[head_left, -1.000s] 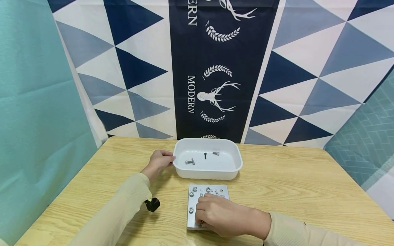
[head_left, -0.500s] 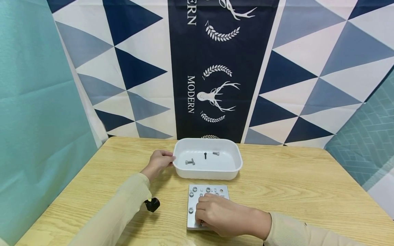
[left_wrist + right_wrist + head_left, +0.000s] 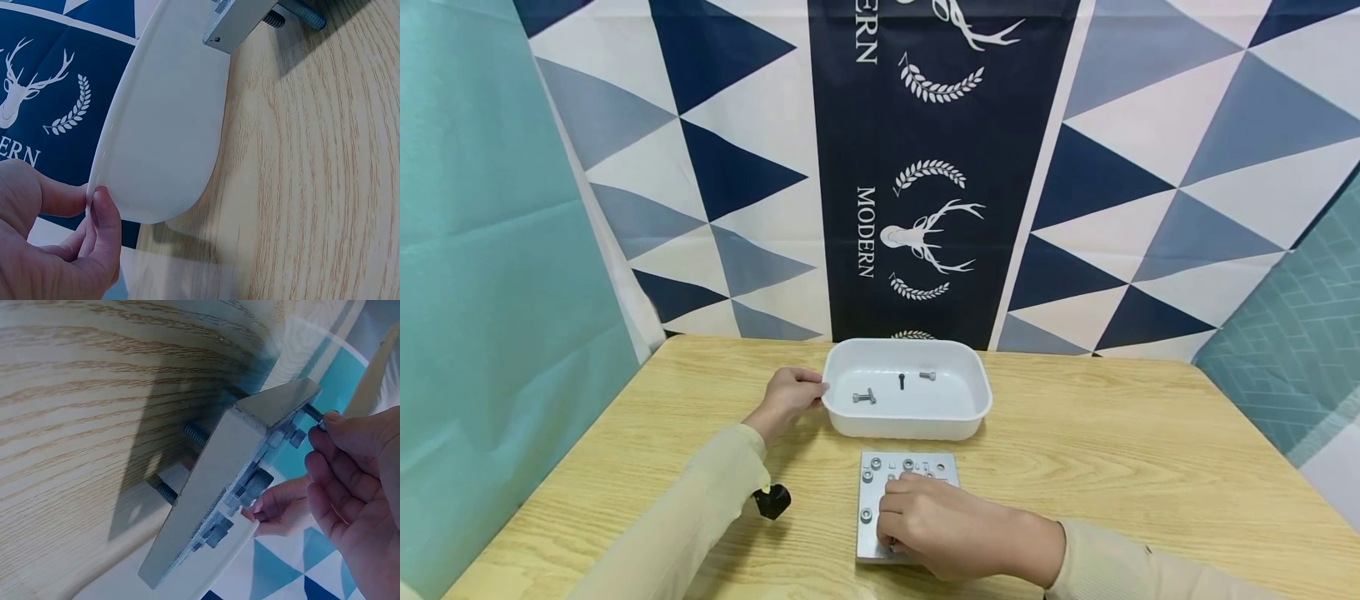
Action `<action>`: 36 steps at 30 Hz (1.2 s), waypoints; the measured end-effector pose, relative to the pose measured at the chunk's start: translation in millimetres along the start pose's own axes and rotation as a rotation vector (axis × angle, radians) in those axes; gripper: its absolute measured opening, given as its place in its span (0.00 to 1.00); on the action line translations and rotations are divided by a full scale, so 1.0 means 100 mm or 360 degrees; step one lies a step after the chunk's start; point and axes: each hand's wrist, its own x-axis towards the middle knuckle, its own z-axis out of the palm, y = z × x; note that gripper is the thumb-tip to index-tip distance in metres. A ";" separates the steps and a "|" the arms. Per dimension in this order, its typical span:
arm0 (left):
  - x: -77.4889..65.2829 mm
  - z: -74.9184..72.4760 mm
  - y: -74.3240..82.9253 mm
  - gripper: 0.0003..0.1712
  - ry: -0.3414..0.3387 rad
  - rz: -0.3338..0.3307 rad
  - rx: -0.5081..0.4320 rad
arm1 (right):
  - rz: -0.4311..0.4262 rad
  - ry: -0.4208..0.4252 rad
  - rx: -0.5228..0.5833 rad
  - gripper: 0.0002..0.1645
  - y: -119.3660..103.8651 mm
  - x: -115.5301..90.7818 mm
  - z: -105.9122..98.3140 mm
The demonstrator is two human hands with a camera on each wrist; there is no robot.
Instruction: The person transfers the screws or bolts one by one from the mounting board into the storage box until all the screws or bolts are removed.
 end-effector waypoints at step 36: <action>-0.02 0.01 -0.02 0.15 0.0006 0.0018 -0.0023 | 0.0082 0.0025 -0.0003 0.07 0.15 -0.05 -0.16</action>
